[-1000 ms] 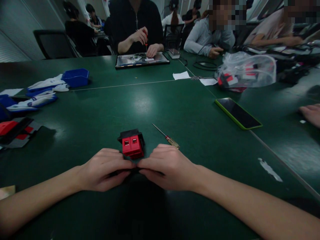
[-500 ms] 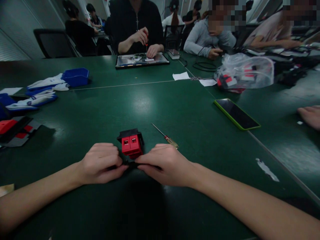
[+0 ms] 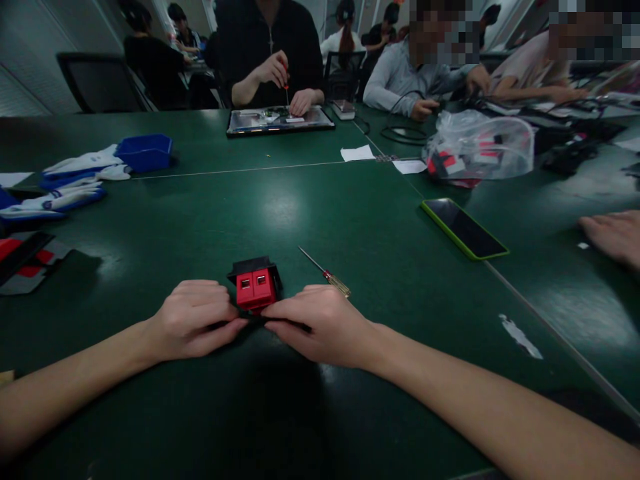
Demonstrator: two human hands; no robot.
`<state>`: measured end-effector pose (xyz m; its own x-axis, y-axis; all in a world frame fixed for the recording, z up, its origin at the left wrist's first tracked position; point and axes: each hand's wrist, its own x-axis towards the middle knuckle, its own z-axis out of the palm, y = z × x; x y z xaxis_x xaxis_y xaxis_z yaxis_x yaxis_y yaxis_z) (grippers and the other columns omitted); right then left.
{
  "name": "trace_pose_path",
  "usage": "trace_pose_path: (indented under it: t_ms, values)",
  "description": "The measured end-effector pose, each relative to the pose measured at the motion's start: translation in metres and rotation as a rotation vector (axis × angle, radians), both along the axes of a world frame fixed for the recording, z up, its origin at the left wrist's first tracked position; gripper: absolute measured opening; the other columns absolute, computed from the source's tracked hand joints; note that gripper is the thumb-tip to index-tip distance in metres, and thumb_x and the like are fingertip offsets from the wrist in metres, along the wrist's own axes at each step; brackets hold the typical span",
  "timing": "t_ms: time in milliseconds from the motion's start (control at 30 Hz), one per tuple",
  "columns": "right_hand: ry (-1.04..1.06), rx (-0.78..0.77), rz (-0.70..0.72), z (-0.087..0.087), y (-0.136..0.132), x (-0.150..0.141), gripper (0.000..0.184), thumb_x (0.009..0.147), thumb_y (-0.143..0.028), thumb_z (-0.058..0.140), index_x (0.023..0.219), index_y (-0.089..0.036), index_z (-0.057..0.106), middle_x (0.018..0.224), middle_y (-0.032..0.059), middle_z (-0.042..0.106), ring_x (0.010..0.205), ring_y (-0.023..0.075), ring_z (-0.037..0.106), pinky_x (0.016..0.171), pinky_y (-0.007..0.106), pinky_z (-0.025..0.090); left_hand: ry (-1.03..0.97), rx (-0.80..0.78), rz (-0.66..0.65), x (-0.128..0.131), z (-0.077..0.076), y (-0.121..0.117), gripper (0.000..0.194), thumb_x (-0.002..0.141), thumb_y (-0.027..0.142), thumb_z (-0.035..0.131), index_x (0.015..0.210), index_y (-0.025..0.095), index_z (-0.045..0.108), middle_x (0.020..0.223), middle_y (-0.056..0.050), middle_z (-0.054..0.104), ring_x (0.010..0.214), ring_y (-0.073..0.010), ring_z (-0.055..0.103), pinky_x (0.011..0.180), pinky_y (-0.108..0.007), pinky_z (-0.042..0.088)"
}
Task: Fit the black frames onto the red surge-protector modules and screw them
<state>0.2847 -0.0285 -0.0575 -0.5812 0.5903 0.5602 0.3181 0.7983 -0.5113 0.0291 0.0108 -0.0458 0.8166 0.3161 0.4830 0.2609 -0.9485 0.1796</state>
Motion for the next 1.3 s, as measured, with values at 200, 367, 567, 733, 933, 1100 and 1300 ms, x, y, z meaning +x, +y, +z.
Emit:
trace_pose_path:
  t_ms: [200, 367, 567, 733, 933, 1100, 1300]
  values:
    - [-0.002, -0.001, -0.010, 0.0000, -0.0012, -0.0003, 0.016, 0.100, -0.023, 0.059, 0.105, -0.017, 0.072, 0.086, 0.0046, 0.079, 0.064, 0.0140, 0.067, 0.063, 0.027, 0.051, 0.024, -0.013, 0.018, 0.0007, 0.0022, 0.0017, 0.034, 0.099, 0.027, 0.054, 0.068, 0.018, 0.064, 0.054, 0.001, 0.057, 0.049, -0.0129, 0.054, 0.051, -0.028, 0.038]
    - [-0.007, -0.002, -0.037, -0.0015, -0.0019, -0.0007, 0.017, 0.100, -0.024, 0.058, 0.107, -0.018, 0.072, 0.084, 0.0041, 0.078, 0.063, 0.0140, 0.067, 0.063, 0.027, 0.052, 0.086, -0.044, 0.101, -0.0009, 0.0013, 0.0063, 0.038, 0.098, 0.038, 0.053, 0.065, 0.018, 0.058, 0.055, 0.001, 0.056, 0.051, -0.0130, 0.053, 0.053, -0.027, 0.037]
    - [0.011, -0.040, -0.064, -0.0033, -0.0019, 0.0013, 0.019, 0.099, -0.023, 0.060, 0.111, -0.015, 0.072, 0.085, 0.0062, 0.078, 0.067, 0.0153, 0.070, 0.064, 0.026, 0.053, 0.136, -0.127, 0.348, 0.0005, 0.0004, 0.0075, 0.041, 0.086, 0.060, 0.059, 0.078, 0.021, 0.048, 0.065, 0.000, 0.056, 0.054, -0.0168, 0.053, 0.052, -0.028, 0.039]
    - [-0.013, -0.039, -0.084, -0.0029, -0.0016, 0.0025, 0.018, 0.100, -0.023, 0.059, 0.111, -0.017, 0.072, 0.086, 0.0053, 0.077, 0.070, 0.0152, 0.070, 0.065, 0.026, 0.053, 0.096, -0.232, 0.418, 0.0000, -0.0026, 0.0056, 0.061, 0.081, 0.055, 0.067, 0.123, 0.017, 0.044, 0.096, -0.007, 0.067, 0.076, -0.0231, 0.067, 0.066, -0.035, 0.053]
    - [0.012, -0.070, -0.070, -0.0036, -0.0029, 0.0040, 0.014, 0.100, -0.022, 0.059, 0.109, -0.018, 0.069, 0.086, 0.0043, 0.075, 0.072, 0.0144, 0.070, 0.069, 0.025, 0.055, 0.094, -0.271, 0.303, -0.0010, -0.0015, 0.0071, 0.076, 0.087, 0.049, 0.066, 0.148, 0.016, 0.034, 0.138, -0.019, 0.059, 0.118, -0.0334, 0.064, 0.097, -0.048, 0.055]
    - [0.086, -0.178, -0.110, -0.0031, -0.0052, 0.0053, 0.007, 0.096, -0.020, 0.063, 0.103, -0.019, 0.062, 0.090, 0.0031, 0.074, 0.076, 0.0131, 0.073, 0.071, 0.022, 0.059, 0.073, -0.298, 0.250, -0.0002, 0.0003, 0.0074, 0.071, 0.089, 0.043, 0.068, 0.147, 0.016, 0.038, 0.142, -0.018, 0.058, 0.124, -0.0311, 0.062, 0.104, -0.046, 0.053]
    - [0.116, -0.254, -0.142, -0.0027, -0.0038, 0.0031, 0.014, 0.092, -0.016, 0.066, 0.104, -0.020, 0.060, 0.091, 0.0022, 0.076, 0.078, 0.0138, 0.075, 0.074, 0.023, 0.062, 0.061, -0.305, 0.244, -0.0002, 0.0007, 0.0074, 0.068, 0.089, 0.043, 0.069, 0.145, 0.016, 0.042, 0.138, -0.017, 0.061, 0.122, -0.0308, 0.064, 0.102, -0.044, 0.055]
